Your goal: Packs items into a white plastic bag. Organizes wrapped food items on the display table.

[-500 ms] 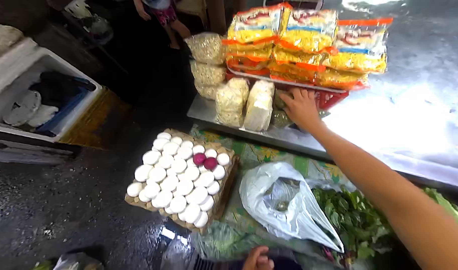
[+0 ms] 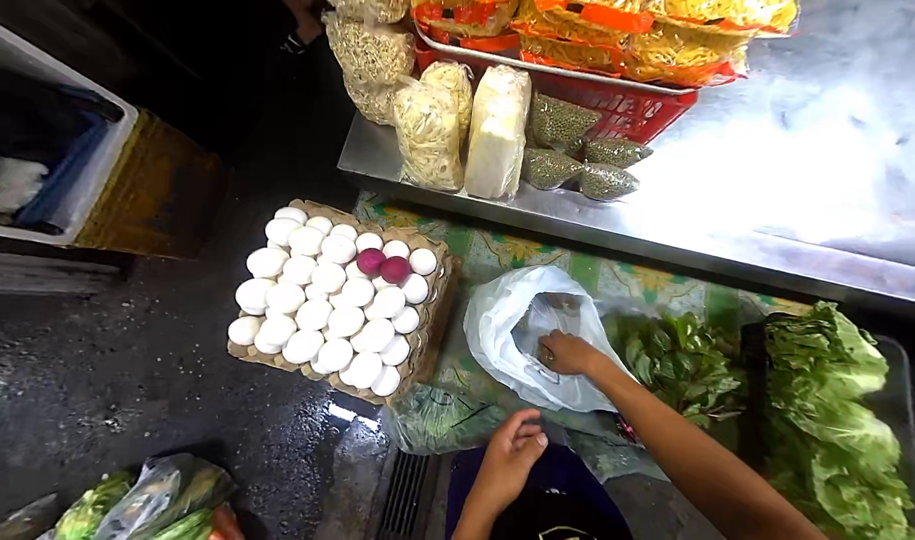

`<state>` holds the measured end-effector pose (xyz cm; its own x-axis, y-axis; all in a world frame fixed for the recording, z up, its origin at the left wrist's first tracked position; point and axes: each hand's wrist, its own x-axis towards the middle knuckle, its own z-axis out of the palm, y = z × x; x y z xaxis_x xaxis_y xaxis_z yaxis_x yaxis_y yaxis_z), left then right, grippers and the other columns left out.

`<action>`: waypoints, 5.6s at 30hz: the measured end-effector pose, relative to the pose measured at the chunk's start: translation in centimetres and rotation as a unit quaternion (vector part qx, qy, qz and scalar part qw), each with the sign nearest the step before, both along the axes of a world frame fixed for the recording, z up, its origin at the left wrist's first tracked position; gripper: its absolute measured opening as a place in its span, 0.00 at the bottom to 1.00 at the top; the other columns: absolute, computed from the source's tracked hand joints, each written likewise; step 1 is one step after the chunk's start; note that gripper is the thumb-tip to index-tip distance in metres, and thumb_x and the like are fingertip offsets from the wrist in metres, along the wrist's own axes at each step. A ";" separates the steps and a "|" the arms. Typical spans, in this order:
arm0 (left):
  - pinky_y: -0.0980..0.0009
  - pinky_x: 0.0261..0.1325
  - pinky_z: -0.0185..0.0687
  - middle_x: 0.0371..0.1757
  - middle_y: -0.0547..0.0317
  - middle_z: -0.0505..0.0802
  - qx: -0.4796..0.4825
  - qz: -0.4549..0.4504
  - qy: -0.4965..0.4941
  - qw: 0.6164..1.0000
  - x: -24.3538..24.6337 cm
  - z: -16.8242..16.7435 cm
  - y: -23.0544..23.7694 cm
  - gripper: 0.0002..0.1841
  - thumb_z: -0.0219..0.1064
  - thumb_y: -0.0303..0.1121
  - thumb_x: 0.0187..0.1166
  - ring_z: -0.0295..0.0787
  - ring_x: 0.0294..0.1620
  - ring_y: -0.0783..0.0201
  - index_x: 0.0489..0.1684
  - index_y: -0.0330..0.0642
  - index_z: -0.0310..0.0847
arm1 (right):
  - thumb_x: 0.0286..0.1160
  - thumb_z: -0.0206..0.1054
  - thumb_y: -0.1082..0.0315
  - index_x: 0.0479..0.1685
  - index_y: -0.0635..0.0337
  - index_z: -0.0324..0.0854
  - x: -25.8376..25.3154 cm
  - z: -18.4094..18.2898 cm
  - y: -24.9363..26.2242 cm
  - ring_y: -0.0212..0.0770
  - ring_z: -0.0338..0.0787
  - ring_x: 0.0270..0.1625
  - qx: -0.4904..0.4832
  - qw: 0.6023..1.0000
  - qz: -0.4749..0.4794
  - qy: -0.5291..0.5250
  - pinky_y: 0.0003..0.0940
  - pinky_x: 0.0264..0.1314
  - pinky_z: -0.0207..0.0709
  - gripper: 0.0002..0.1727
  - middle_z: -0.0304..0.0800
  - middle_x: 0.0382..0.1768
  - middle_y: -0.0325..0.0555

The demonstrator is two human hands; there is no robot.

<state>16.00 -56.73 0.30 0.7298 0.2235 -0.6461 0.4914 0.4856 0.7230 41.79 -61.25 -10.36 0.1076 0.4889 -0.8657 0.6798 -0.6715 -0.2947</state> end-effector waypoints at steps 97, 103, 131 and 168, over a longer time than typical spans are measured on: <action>0.63 0.58 0.86 0.68 0.42 0.86 0.281 0.100 -0.127 0.946 27.0 5.6 16.4 0.17 0.60 0.31 0.87 0.90 0.52 0.60 0.68 0.32 0.81 | 0.61 0.82 0.50 0.77 0.63 0.75 13.9 20.5 8.4 0.52 0.81 0.72 0.478 0.801 -0.348 -0.093 0.50 0.75 0.76 0.43 0.79 0.70 0.61; 0.61 0.75 0.79 0.80 0.38 0.78 0.372 0.029 -0.101 0.922 28.7 4.3 16.9 0.24 0.61 0.30 0.85 0.84 0.71 0.53 0.80 0.32 0.72 | 0.64 0.83 0.50 0.73 0.52 0.83 18.8 18.5 17.3 0.66 0.77 0.72 0.429 0.851 -0.159 -0.259 0.66 0.69 0.74 0.35 0.77 0.72 0.61; 0.61 0.69 0.81 0.60 0.40 0.89 0.404 0.048 -0.044 0.913 26.2 1.1 15.2 0.14 0.62 0.30 0.84 0.87 0.62 0.54 0.60 0.29 0.83 | 0.71 0.78 0.65 0.76 0.59 0.80 12.4 11.9 11.5 0.56 0.82 0.73 0.494 0.812 -0.274 -0.144 0.53 0.75 0.77 0.31 0.81 0.71 0.61; 0.40 0.69 0.76 0.58 0.42 0.92 0.386 -0.531 0.077 0.751 6.4 0.5 3.3 0.17 0.57 0.36 0.84 0.86 0.67 0.41 0.61 0.39 0.87 | 0.78 0.67 0.57 0.68 0.66 0.81 -5.0 0.9 0.5 0.66 0.84 0.71 0.025 0.999 -0.038 0.019 0.70 0.68 0.76 0.25 0.85 0.67 0.67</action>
<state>22.40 -53.48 0.81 0.6915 -0.0803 -0.7179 0.4118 -0.7728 0.4830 36.82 -60.74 -9.43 0.1135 0.5233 -0.8445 0.6146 -0.7049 -0.3542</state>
